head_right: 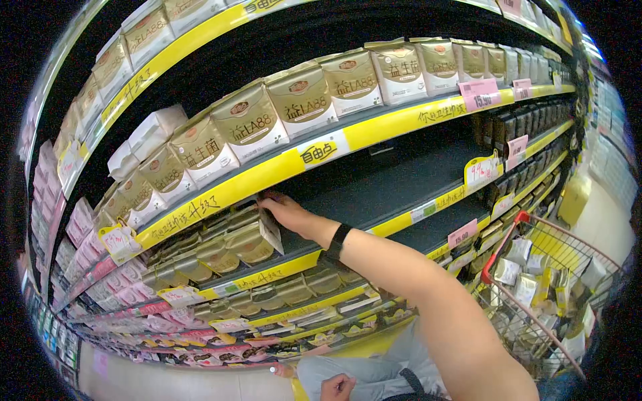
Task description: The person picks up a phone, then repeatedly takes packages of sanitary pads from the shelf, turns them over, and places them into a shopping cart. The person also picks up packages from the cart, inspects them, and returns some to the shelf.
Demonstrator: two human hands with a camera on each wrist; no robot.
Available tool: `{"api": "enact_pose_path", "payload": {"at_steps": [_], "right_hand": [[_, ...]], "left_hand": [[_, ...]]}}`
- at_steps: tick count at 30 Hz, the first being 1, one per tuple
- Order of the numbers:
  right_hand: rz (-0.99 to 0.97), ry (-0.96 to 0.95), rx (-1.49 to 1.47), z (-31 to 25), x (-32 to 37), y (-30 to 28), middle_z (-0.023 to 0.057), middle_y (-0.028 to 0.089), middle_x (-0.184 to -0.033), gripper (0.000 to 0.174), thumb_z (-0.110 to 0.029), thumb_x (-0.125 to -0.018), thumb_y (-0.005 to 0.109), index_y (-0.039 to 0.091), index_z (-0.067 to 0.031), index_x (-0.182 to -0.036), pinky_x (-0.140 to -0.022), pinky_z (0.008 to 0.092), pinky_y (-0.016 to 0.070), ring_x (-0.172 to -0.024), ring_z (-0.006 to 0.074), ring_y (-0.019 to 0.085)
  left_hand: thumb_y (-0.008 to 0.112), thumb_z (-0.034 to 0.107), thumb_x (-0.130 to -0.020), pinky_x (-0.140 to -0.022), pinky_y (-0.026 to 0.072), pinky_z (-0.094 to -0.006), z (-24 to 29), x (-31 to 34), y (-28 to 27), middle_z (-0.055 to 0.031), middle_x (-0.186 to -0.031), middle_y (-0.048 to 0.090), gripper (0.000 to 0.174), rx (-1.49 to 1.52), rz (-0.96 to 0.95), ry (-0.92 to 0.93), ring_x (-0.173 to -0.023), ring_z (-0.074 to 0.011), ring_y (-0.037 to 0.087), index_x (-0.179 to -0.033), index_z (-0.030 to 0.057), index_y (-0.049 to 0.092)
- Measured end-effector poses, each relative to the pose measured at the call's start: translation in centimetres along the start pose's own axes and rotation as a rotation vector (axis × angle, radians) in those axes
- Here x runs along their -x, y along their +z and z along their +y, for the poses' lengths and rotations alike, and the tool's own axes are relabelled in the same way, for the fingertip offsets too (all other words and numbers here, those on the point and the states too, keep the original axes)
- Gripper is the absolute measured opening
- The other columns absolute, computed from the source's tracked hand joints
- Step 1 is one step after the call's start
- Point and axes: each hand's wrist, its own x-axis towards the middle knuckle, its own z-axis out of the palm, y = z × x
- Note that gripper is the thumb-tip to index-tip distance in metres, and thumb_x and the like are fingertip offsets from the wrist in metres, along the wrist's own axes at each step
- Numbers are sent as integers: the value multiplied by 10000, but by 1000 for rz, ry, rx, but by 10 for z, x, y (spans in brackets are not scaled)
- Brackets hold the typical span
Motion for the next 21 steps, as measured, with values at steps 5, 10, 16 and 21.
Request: {"api": "enact_pose_path", "payload": {"at_steps": [5,10,16,21], "right_hand": [[-16,-373,672,-17,107,-32,231,474,-1396,543,-360,-988,530,463,25,-1364,-1110,414,335,-1329,358,421],[38,-164,703,-4,250,-111,213,491,-1356,512,-281,-925,654,486,-23,-1333,-1106,444,334,-1314,362,428],[620,376,-25,1,393,-253,49,650,-1050,313,-305,-955,600,623,-54,-1140,-893,319,466,-1008,159,587],[1068,320,-282,-31,505,-359,24,617,-989,205,-248,-964,558,620,-78,-1061,-780,298,475,-902,143,583]], "left_hand": [[600,75,-864,-537,374,-321,-3,6,-5,-72,-604,420,134,-89,63,-15,-568,-155,404,-759,17,540],[573,49,-874,-566,380,-310,-38,11,-8,-51,-636,419,155,-7,39,-78,-621,-136,394,-749,6,492],[562,58,-905,-555,366,-310,-51,-9,13,-37,-639,409,203,1,-250,-46,-633,-120,380,-732,11,468],[576,92,-921,-537,337,-320,-30,-51,42,-40,-627,388,254,-143,-376,20,-609,-134,356,-721,18,438]]}}
